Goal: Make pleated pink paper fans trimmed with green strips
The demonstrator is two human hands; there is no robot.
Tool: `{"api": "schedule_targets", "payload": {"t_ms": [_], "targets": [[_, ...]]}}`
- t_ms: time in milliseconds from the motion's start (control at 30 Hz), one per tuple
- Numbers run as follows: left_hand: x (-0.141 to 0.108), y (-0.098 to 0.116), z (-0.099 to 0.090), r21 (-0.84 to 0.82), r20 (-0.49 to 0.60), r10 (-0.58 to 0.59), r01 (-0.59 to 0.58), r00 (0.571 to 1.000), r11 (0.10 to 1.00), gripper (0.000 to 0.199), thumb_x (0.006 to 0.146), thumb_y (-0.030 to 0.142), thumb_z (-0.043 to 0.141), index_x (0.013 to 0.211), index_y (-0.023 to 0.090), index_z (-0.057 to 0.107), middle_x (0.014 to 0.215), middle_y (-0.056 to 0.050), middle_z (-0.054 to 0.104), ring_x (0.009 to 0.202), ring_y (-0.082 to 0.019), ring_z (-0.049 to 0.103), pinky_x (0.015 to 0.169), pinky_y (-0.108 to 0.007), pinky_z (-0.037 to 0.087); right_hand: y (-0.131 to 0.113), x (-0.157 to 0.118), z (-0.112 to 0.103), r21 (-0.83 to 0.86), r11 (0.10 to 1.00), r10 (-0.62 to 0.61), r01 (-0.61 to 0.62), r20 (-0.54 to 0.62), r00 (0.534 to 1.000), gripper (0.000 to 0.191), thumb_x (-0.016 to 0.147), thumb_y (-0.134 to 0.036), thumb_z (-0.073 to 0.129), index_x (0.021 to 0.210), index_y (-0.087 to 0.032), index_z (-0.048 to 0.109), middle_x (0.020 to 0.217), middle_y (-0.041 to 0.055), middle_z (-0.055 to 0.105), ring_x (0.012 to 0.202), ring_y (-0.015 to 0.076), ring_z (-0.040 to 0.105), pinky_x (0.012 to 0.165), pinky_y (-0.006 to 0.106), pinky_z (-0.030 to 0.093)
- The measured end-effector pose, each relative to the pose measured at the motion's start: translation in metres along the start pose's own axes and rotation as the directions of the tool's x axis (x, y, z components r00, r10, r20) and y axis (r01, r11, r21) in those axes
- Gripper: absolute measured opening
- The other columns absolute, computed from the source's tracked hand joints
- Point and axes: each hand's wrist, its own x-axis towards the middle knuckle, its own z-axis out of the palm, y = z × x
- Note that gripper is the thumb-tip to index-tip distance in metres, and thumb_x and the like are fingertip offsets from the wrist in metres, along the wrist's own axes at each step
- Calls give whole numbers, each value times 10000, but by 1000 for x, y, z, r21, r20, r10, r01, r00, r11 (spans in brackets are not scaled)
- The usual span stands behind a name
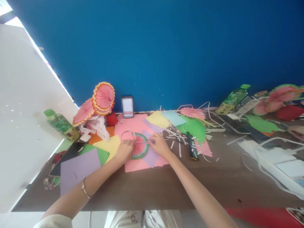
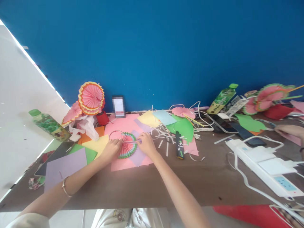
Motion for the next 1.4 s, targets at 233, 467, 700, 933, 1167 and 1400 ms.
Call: {"api": "schedule_targets", "payload": {"t_ms": [233, 467, 700, 933, 1167, 1400], "targets": [[-2, 2, -22, 36, -82, 68, -65, 994, 997, 323, 829, 43, 300, 1087, 75, 493, 826, -117, 564, 786, -236, 532, 693, -359, 381, -42, -10, -15, -37, 977, -211, 208, -119, 970, 266, 735, -182, 568, 997, -206, 603, 1000, 72, 584, 986, 234, 480, 866, 392, 356], [-8, 8, -36, -106, -155, 67, -84, 986, 991, 281, 846, 82, 288, 1041, 102, 490, 780, -96, 551, 725, -223, 517, 648, -357, 391, -62, -7, -18, -102, 904, -424, 416, -89, 901, 208, 875, -157, 397, 907, -202, 597, 951, 35, 643, 911, 168, 538, 854, 362, 276], [-10, 6, -34, -140, -184, 64, -91, 981, 986, 256, 835, 86, 292, 982, 120, 499, 752, -82, 536, 704, -207, 509, 636, -342, 382, -66, -9, -21, -101, 906, -418, 411, -56, 907, 272, 874, -109, 360, 775, -202, 596, 806, -1, 655, 791, 127, 552, 820, 333, 246], [-13, 11, -44, -204, -214, 20, -65, 977, 977, 226, 835, 118, 304, 761, 148, 516, 684, -60, 525, 659, -182, 493, 629, -312, 349, -73, -14, -22, -259, 876, -436, 407, -66, 897, 282, 857, -94, 343, 749, -197, 583, 730, 14, 617, 767, 151, 510, 828, 359, 244], [-5, 2, -51, -647, 60, -164, 164, 985, 745, 291, 829, 204, 287, 635, 155, 497, 574, 7, 491, 563, -122, 467, 533, -229, 330, -80, -18, -25, -461, 725, -551, 512, 58, 833, 362, 850, -24, 265, 782, -170, 590, 731, 62, 595, 776, 181, 503, 831, 361, 293], [0, -70, -39, -218, 58, -275, 281, 960, 935, 227, 782, 249, 413, 652, 140, 564, 689, -84, 540, 759, -222, 530, 675, -316, 374, -45, -16, -70, -245, 938, -314, 247, -286, 905, 182, 865, -230, 442, 804, -237, 613, 795, 28, 617, 840, 194, 522, 864, 395, 308]]}}
